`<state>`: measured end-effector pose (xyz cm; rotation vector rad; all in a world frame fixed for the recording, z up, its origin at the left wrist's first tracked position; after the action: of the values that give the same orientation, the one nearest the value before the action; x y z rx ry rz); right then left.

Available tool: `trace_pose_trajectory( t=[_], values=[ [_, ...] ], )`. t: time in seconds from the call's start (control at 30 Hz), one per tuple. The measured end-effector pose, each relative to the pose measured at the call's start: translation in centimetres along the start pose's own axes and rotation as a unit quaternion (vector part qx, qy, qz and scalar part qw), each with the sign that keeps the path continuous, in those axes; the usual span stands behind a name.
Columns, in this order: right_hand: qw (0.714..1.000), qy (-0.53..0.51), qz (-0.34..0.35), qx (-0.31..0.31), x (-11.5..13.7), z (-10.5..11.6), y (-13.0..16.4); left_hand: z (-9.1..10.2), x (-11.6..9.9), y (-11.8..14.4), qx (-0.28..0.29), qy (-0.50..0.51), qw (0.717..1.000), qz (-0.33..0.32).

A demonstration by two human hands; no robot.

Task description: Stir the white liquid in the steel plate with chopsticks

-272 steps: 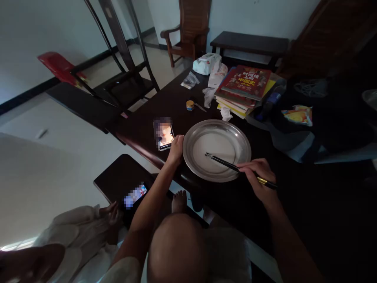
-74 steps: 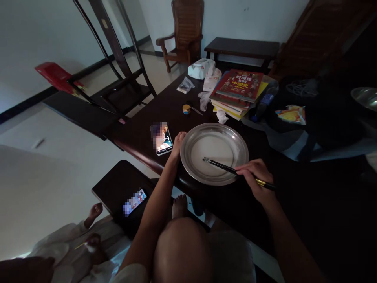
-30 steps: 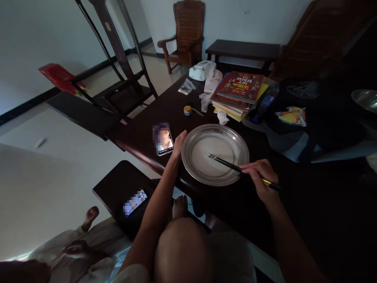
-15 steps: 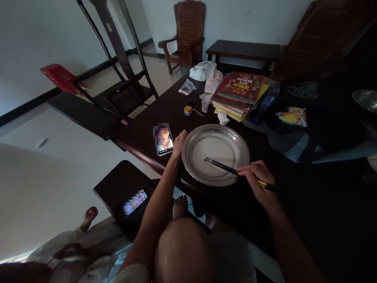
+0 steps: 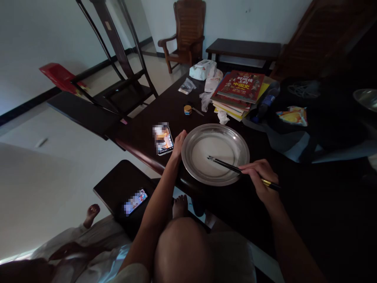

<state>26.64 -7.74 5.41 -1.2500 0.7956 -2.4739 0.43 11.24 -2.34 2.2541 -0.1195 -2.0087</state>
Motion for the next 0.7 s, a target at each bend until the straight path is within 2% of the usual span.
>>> trace_pose_trajectory(
  t=[0.2,0.37,0.53,0.7],
  values=[
    [0.999,-0.009,0.021,0.035,0.37,-0.72,-0.02,0.06,0.21,-0.04,-0.001,0.011,1.000,0.008],
    [1.000,-0.007,0.000,0.003,-0.11,-0.03,-0.03,0.06,0.40,-0.10,0.007,0.013,1.000,0.006],
    [0.999,0.004,0.018,0.041,0.18,-0.75,-0.05,0.03,0.44,-0.08,0.012,0.014,1.000,0.002],
    [1.000,-0.001,0.007,0.005,-0.03,-0.01,-0.07,0.05,0.39,-0.03,0.011,0.010,1.000,0.001]
  ],
)
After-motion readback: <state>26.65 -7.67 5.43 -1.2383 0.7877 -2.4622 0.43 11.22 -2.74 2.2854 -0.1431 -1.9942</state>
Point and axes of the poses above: each hand's wrist, its own y-axis away from the middle knuckle, its own z-axis out of the back of the hand, x = y × z, the point moved 8 cm from there along -y, towards the middle knuckle
